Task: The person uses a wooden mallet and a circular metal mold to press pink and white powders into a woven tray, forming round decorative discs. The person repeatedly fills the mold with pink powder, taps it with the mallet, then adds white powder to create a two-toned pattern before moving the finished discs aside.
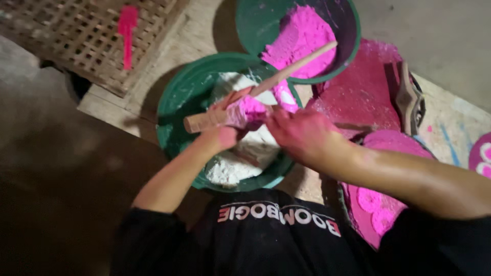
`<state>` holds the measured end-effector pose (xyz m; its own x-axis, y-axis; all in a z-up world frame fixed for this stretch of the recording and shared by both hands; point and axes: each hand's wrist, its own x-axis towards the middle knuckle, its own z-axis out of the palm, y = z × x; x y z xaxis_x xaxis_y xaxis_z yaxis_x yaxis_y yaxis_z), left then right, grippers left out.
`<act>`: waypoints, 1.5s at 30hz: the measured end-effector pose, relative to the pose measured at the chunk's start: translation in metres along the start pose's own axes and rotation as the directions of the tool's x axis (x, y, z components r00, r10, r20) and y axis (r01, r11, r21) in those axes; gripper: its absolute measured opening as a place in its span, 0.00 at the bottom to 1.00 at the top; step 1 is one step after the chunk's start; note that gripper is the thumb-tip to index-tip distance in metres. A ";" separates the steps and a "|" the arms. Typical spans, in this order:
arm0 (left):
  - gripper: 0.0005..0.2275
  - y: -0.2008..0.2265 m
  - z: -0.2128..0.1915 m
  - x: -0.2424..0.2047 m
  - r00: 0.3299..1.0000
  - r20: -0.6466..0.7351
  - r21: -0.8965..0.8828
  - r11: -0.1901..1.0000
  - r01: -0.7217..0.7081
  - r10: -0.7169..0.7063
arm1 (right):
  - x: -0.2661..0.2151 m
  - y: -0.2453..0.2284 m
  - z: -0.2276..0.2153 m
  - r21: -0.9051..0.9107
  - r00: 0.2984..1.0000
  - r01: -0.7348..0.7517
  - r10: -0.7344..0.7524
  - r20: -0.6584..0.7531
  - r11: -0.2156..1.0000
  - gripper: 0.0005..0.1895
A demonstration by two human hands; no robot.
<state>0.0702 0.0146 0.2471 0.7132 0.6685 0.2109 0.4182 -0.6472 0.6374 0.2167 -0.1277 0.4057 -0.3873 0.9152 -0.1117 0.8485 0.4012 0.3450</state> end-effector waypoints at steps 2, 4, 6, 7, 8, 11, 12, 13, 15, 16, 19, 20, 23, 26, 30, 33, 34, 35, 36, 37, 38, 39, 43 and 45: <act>0.17 -0.012 -0.015 0.006 0.990 0.040 0.218 0.966 -0.138 0.132 | -0.025 0.016 0.001 0.123 0.999 -0.037 0.034 0.030 0.992 0.35; 0.14 -0.026 -0.026 0.003 0.987 -0.085 0.222 0.968 -0.118 0.140 | -0.052 0.029 -0.004 0.138 0.893 -0.324 0.255 0.371 0.936 0.55; 0.24 -0.033 -0.028 0.002 0.927 -0.376 -0.012 1.000 -0.010 0.005 | -0.052 0.030 0.004 0.321 0.883 -0.468 0.429 0.188 0.823 0.32; 0.23 -0.032 -0.026 0.005 0.900 -0.433 0.089 0.996 -0.013 0.050 | -0.048 0.030 0.008 0.420 0.847 -0.511 0.523 0.096 0.750 0.21; 0.22 -0.032 -0.026 0.008 0.869 -0.485 0.188 0.982 -0.009 0.101 | -0.031 0.024 0.019 0.567 0.851 -0.380 0.517 -0.095 0.731 0.24; 0.25 -0.034 -0.027 0.011 0.852 -0.512 0.252 0.967 0.028 0.109 | 0.007 -0.011 0.061 0.820 0.833 -0.233 0.543 -0.109 0.522 0.29; 0.27 -0.033 -0.028 0.016 0.858 -0.505 0.238 0.970 0.038 0.091 | 0.012 -0.025 0.074 0.873 0.841 -0.245 0.540 -0.024 0.421 0.30; 0.25 -0.034 -0.033 0.020 0.858 -0.503 0.286 0.957 0.052 0.104 | 0.011 -0.031 0.085 0.911 0.850 -0.261 0.524 0.061 0.319 0.30; 0.21 -0.035 -0.043 0.029 0.862 -0.490 0.380 0.922 0.078 0.129 | -0.001 -0.032 0.100 0.954 0.895 -0.084 0.443 -0.054 0.287 0.29; 0.24 -0.034 -0.047 0.033 0.849 -0.514 0.431 0.893 0.131 0.124 | -0.007 -0.027 0.105 0.966 0.907 0.004 0.405 -0.113 0.260 0.29; 0.34 -0.020 -0.042 0.039 0.845 -0.535 0.413 0.876 0.250 0.012 | -0.015 0.002 0.116 0.954 0.871 -0.161 0.420 0.257 -0.252 0.28; 0.38 -0.013 -0.038 0.041 0.856 -0.510 0.302 0.914 0.270 -0.085 | -0.009 0.010 0.120 0.964 0.853 -0.148 0.465 0.237 -0.220 0.28; 0.41 -0.004 -0.023 0.037 0.863 -0.451 0.221 0.909 0.354 -0.227 | 0.007 0.002 0.134 0.992 0.814 -0.114 0.566 0.128 -0.061 0.27; 0.40 -0.012 -0.023 0.038 0.861 -0.494 0.309 0.901 0.304 -0.122 | 0.017 -0.024 0.140 0.983 0.827 -0.100 0.563 -0.005 0.155 0.26; 0.29 -0.028 -0.027 0.035 0.866 -0.500 -0.269 0.949 -0.166 0.010 | -0.004 -0.018 0.124 0.955 0.887 -0.235 0.441 0.135 0.181 0.25; 0.21 -0.033 -0.033 0.031 0.844 -0.531 -0.731 0.463 -0.500 0.073 | -0.021 0.028 0.088 0.946 0.910 0.165 0.326 -0.255 0.279 0.18; 0.23 -0.033 -0.034 0.033 0.949 -0.306 -0.508 0.830 -0.230 0.075 | -0.015 0.044 0.076 0.938 0.959 -0.094 0.284 -0.005 0.333 0.19; 0.26 -0.032 -0.030 0.029 0.995 -0.085 -0.107 0.994 0.035 -0.044 | -0.013 0.058 0.065 0.856 0.932 -0.344 0.254 0.260 0.386 0.20; 0.29 -0.032 -0.026 0.026 0.967 0.063 0.363 0.908 0.207 -0.245 | -0.009 0.067 0.056 0.705 0.829 -0.556 0.234 0.507 0.441 0.22; 0.28 -0.028 -0.017 0.023 0.989 0.037 0.077 0.987 0.138 -0.141 | -0.003 0.068 0.051 0.710 0.892 -0.450 0.232 0.389 0.542 0.20; 0.27 -0.025 -0.008 0.019 0.999 -0.019 -0.214 0.976 0.046 -0.051 | 0.005 0.066 0.048 0.693 0.940 -0.340 0.214 0.265 0.636 0.19; 0.26 -0.023 -0.001 0.021 0.994 -0.108 -0.478 0.875 -0.073 0.025 | 0.014 0.063 0.044 0.648 0.974 -0.225 0.184 0.132 0.727 0.18; 0.20 -0.023 0.003 0.015 0.965 0.101 -0.188 0.957 -0.219 0.241 | 0.021 0.012 0.041 0.076 0.954 -0.151 0.125 0.274 0.986 0.18; 0.21 -0.023 -0.010 0.004 0.968 0.085 0.005 0.971 -0.239 0.237 | 0.014 0.009 0.029 -0.034 0.995 0.076 -0.073 0.069 0.997 0.17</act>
<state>0.0579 0.0355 0.2404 0.8370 0.4623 0.2926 0.2389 -0.7899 0.5648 0.2297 -0.1104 0.3807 -0.4224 0.8839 -0.2009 0.8040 0.4677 0.3672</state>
